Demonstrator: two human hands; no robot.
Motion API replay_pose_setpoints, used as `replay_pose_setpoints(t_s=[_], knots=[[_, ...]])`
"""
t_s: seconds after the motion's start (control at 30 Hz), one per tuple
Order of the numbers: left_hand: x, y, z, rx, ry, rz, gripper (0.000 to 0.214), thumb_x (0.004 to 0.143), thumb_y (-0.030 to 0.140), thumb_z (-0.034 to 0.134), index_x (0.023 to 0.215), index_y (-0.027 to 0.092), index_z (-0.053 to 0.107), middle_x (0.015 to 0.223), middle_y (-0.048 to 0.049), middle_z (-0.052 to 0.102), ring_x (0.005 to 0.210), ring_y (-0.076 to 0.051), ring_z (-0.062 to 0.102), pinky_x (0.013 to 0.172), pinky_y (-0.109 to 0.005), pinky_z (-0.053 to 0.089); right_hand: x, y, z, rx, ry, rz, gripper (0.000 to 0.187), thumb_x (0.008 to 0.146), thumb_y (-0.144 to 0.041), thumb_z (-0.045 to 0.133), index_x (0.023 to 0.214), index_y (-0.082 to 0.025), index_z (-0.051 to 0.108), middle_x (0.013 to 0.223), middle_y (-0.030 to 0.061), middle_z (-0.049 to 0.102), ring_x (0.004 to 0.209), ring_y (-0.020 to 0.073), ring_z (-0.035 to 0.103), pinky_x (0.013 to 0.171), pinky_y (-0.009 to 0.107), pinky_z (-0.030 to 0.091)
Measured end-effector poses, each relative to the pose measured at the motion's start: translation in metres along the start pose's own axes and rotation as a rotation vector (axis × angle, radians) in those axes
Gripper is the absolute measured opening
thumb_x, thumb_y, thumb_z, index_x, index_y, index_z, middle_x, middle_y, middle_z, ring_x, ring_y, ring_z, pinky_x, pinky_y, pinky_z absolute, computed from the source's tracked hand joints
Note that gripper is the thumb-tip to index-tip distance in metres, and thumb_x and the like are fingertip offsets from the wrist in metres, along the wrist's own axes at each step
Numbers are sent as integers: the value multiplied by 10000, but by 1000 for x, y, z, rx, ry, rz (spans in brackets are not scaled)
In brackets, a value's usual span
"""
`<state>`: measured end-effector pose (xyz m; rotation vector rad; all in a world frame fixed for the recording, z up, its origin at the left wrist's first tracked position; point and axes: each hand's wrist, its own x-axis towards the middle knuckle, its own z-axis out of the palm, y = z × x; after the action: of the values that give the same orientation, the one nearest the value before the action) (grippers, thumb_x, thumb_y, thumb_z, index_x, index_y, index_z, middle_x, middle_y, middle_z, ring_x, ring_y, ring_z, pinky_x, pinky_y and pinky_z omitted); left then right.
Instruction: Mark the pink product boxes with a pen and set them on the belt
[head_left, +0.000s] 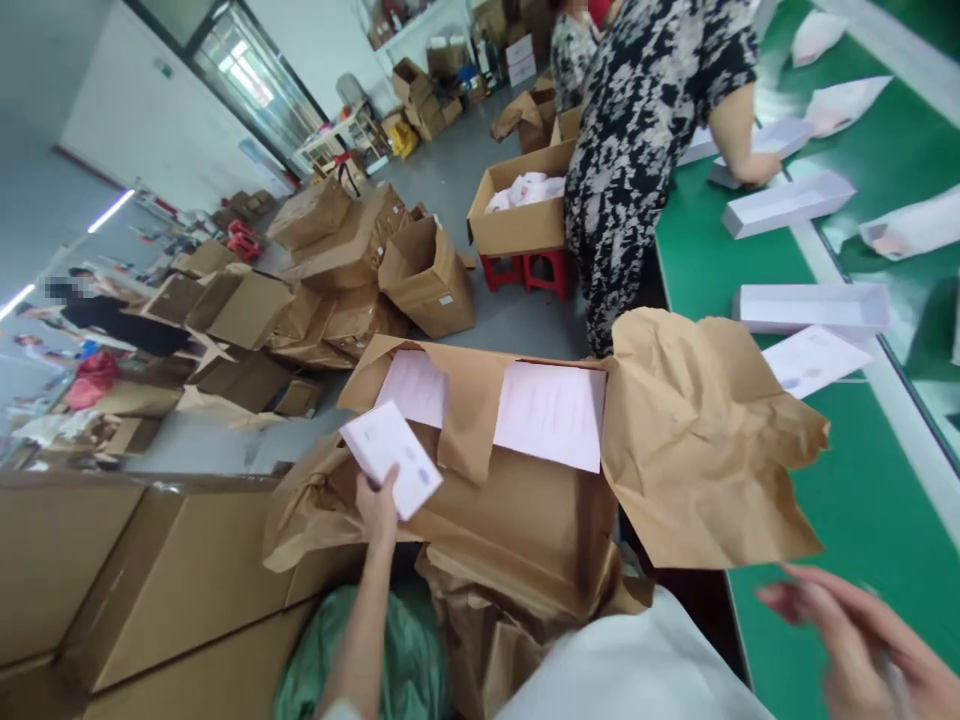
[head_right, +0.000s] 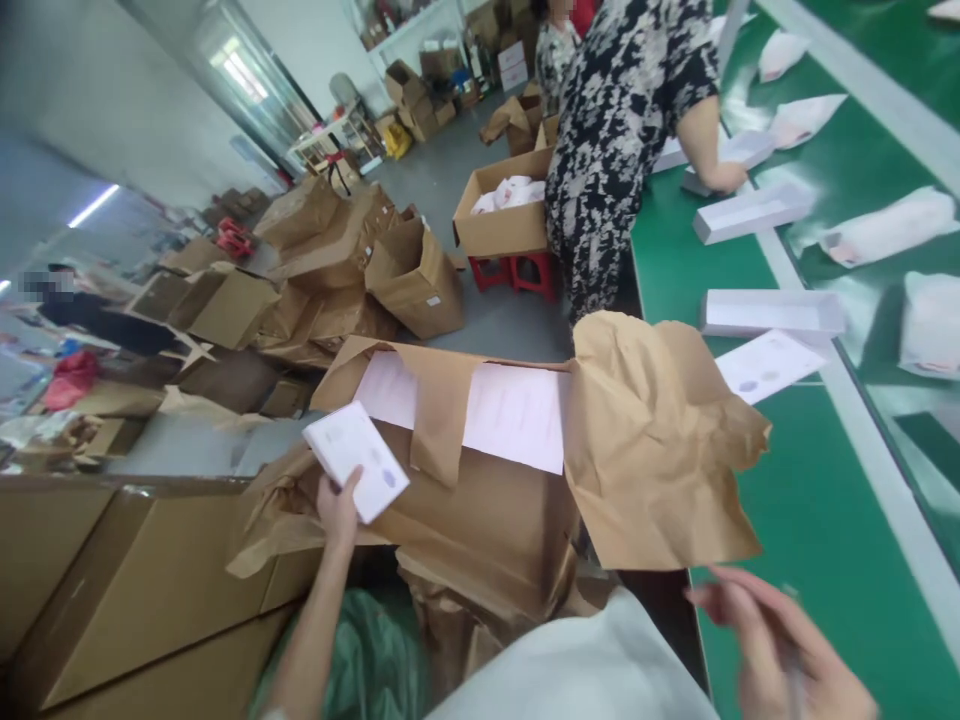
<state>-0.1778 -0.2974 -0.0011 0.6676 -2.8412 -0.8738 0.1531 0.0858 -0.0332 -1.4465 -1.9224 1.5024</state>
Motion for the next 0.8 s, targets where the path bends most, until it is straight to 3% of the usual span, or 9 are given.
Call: replay_pose_setpoints(t_s=[0.07,0.13,0.23,0.3,0.43,0.57,0.8], knots=[[-56,13,10,-194,-121,111,728,822,548,804,1409,184,573,1341,-144,777,1235,-310,748,1029,-397,611,-16,-43,26,112,-240,-16,538,808,-803,750,967,-292,800,988,120,860,902,335,824,849,450,676],[-117,30,25,-634,-454,121,827,689,560,934,1349,177,614,1298,-160,791,1203,-351,756,1048,-448,602,-21,-72,43,213,-496,-49,589,844,-741,765,1203,-275,805,1228,123,845,1079,334,820,956,441,673],[-194,57,42,-814,-981,10,753,669,522,985,1262,179,672,1246,-149,811,1155,-358,768,1033,-473,603,-20,-87,43,251,-599,-89,661,888,-658,786,1410,-258,721,1449,133,755,1271,331,756,1079,466,626],[-224,69,46,-875,-1227,-39,695,717,498,969,1266,180,685,1243,-145,811,1178,-362,757,1052,-489,589,-19,-87,26,276,-579,-35,682,880,-664,796,1404,-234,721,1453,155,749,1259,347,759,1057,483,639],[-236,82,48,-902,-1553,4,736,753,408,963,1386,203,649,1260,-133,799,1230,-367,725,1098,-519,551,-30,-81,-18,369,-507,132,687,860,-682,805,1362,-217,745,1403,174,774,1251,370,761,1073,504,628],[-232,95,48,-843,-1806,111,797,761,363,967,1451,226,594,1314,-144,774,1213,-360,734,1062,-514,569,-48,-68,-39,466,-418,230,735,806,-637,874,1388,-213,727,1405,186,771,1269,383,749,1109,528,598],[-237,110,54,-730,-1974,197,904,742,414,968,1510,222,532,1361,-169,745,1187,-357,745,1019,-498,602,-67,-50,-53,665,-374,298,799,770,-600,888,1433,-187,720,1343,198,797,1208,412,775,1097,579,593]])
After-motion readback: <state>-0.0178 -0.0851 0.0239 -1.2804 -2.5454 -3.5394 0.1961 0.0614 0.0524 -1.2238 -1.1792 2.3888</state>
